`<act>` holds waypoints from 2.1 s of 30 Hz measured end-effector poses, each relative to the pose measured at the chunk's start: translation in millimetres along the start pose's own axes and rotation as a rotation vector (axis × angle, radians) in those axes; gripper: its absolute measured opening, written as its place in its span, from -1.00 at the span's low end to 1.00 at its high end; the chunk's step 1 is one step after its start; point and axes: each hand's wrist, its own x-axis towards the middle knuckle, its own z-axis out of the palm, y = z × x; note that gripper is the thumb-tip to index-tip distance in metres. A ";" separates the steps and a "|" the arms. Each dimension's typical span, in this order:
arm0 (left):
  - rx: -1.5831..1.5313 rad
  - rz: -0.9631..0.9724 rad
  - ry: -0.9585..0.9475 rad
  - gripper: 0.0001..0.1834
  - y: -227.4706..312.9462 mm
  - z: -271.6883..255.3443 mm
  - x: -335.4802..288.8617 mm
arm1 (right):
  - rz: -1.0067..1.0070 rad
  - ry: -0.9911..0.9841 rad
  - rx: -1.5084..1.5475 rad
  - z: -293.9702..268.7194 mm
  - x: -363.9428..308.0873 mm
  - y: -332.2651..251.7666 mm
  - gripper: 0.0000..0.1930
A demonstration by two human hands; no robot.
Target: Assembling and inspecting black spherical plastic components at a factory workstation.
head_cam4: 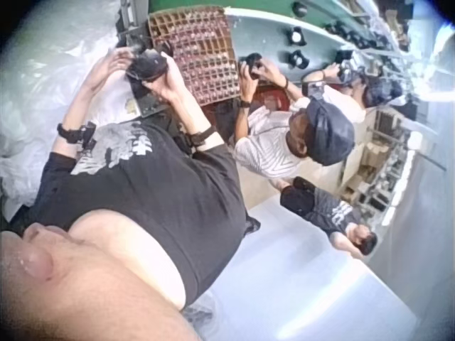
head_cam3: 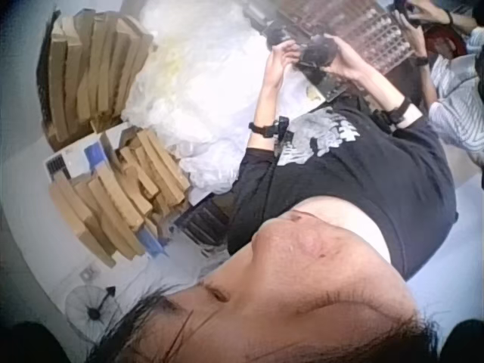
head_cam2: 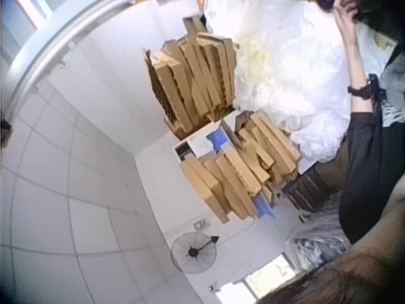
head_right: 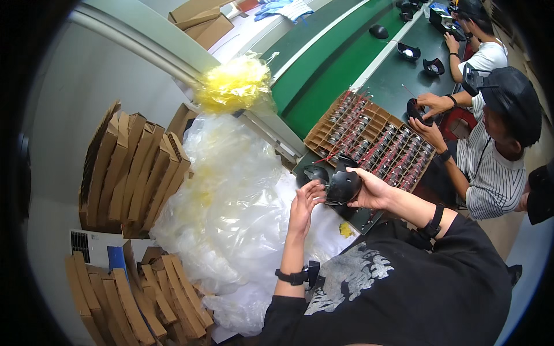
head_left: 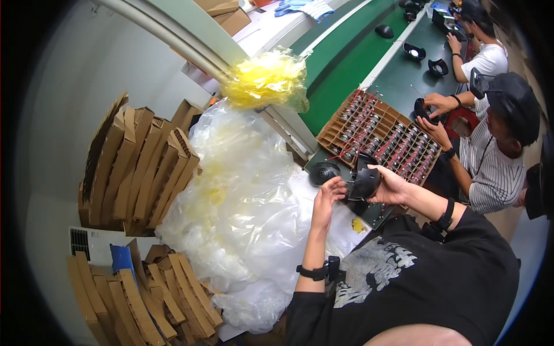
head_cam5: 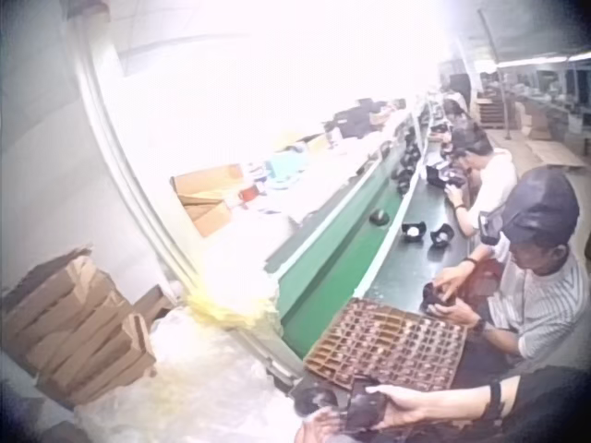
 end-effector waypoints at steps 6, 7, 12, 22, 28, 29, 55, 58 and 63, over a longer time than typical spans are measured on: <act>0.722 0.300 0.224 -0.77 42.2 26.5 -26.8 | 0.055 0.038 -0.108 17.1 17.7 1.7 -0.62; 0.817 0.430 0.287 -0.86 52.4 36.8 -28.0 | -0.004 0.039 -0.118 30.1 18.9 -1.4 -0.62; 0.959 0.818 0.037 -0.83 74.9 76.9 -58.0 | -0.568 0.086 -0.158 70.5 48.6 -61.4 -0.65; 1.140 1.161 0.444 -0.68 226.3 73.2 47.6 | -0.433 0.208 0.022 18.7 125.1 -209.6 -0.64; 1.438 1.455 0.720 0.06 253.4 29.6 110.7 | -0.279 0.401 0.028 3.6 222.2 -242.5 -0.58; 1.219 1.259 0.727 0.30 251.7 25.2 113.7 | -0.273 0.499 0.024 0.4 242.8 -244.1 -0.57; 1.136 -0.215 1.258 0.19 -171.4 -243.0 -171.7 | -0.328 0.022 -1.040 -1.2 171.1 -11.6 -0.74; 0.751 0.165 1.178 -0.19 -133.5 -309.6 -155.8 | 0.147 -0.305 -1.465 1.3 138.4 99.7 -0.06; 0.615 0.260 0.889 -0.31 -68.7 -254.5 -94.1 | 0.544 0.022 -0.941 -0.9 161.0 214.1 0.13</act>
